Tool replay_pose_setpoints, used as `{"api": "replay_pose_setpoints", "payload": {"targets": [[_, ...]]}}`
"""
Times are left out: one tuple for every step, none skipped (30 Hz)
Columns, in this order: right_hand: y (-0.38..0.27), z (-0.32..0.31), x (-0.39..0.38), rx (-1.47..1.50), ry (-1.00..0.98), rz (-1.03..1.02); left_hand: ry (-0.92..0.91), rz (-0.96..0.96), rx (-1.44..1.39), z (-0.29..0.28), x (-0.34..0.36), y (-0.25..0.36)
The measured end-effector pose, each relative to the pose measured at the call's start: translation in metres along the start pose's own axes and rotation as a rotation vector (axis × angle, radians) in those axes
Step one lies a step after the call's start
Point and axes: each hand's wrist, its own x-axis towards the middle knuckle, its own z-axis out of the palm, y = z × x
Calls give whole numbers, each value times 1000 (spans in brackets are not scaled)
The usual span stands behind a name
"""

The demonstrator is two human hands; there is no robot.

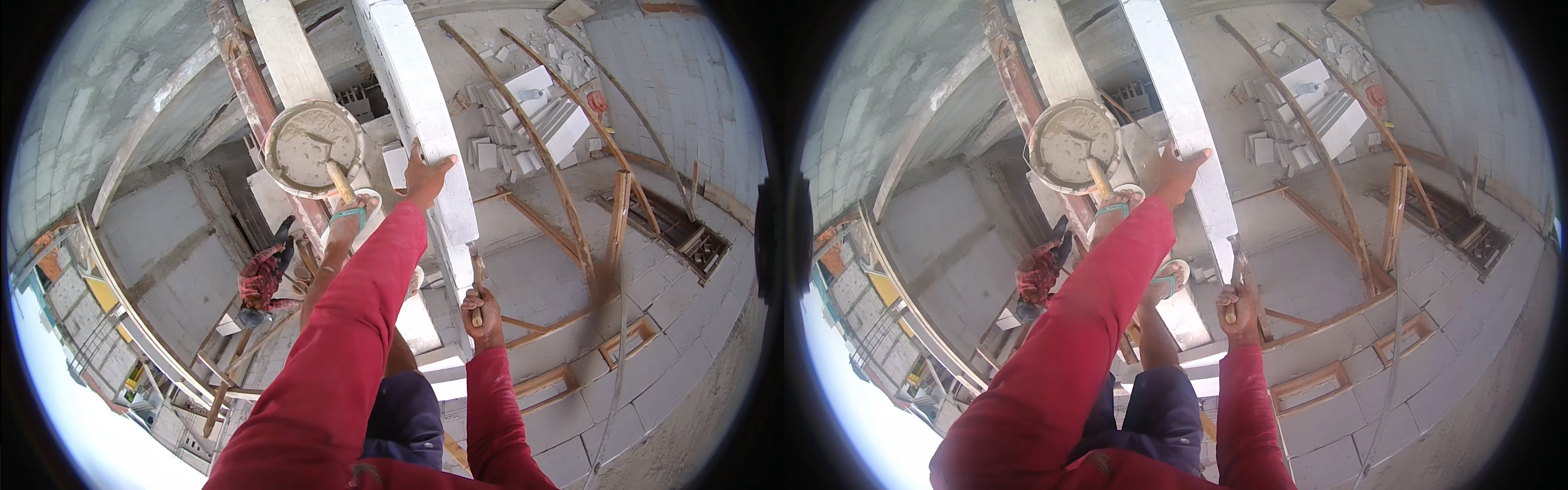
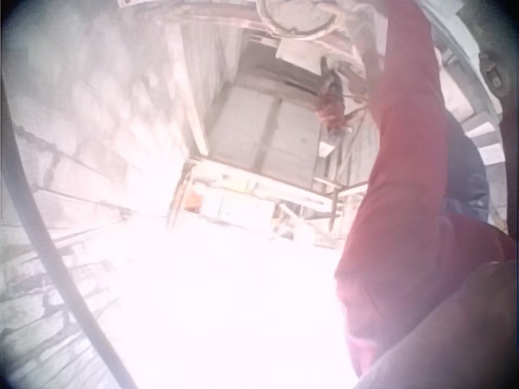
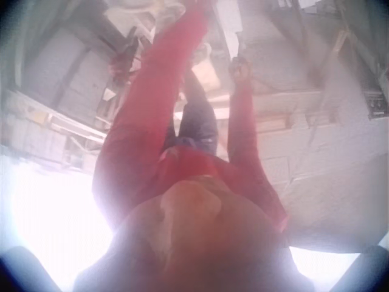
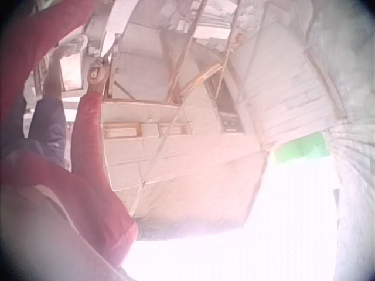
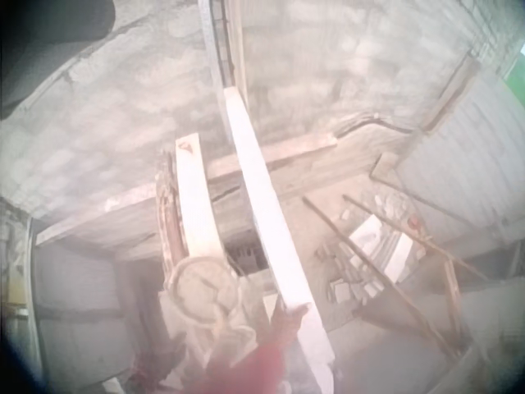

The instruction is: The person positions a long white plasterboard strip on a wooden scaffold, applies cement with a trowel, and taps the strip with a hammer to secure it. The person then uses a tape measure to check dimensions of the installed strip.

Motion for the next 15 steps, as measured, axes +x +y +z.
{"api": "replay_pose_setpoints", "payload": {"targets": [[1,-7,-10,-79,34,-39,12,-26,34,1,-5,1],[1,-15,-21,-152,84,-88,55,2,47,3,-10,2],[1,-26,-34,-222,158,-147,89,-5,72,5,-18,0],[1,-36,-49,-277,185,-165,114,-20,94,7,-27,-2],[0,-45,-60,-331,223,-190,62,-19,101,8,-41,-7],[0,-55,-73,-385,298,-225,40,23,84,7,-59,-15],[0,-63,-84,-444,346,-236,10,57,62,7,-79,-24],[0,-70,-92,-481,339,-219,-33,67,34,5,-100,-33],[0,-77,-101,-519,363,-214,-63,98,85,-2,-125,-44],[0,-84,-110,-574,410,-218,-123,44,139,-9,-150,-54],[1,-88,-116,-584,379,-195,-170,43,195,-22,-174,-63],[3,-92,-125,-610,373,-180,-229,-25,254,-42,-201,-73],[5,-95,-134,-648,417,-168,-274,-93,277,-63,-225,-81],[8,-94,-138,-658,343,-174,-314,-170,309,-85,-238,-84],[11,-96,-147,-677,327,-182,-292,-136,312,-110,-255,-87]]}}
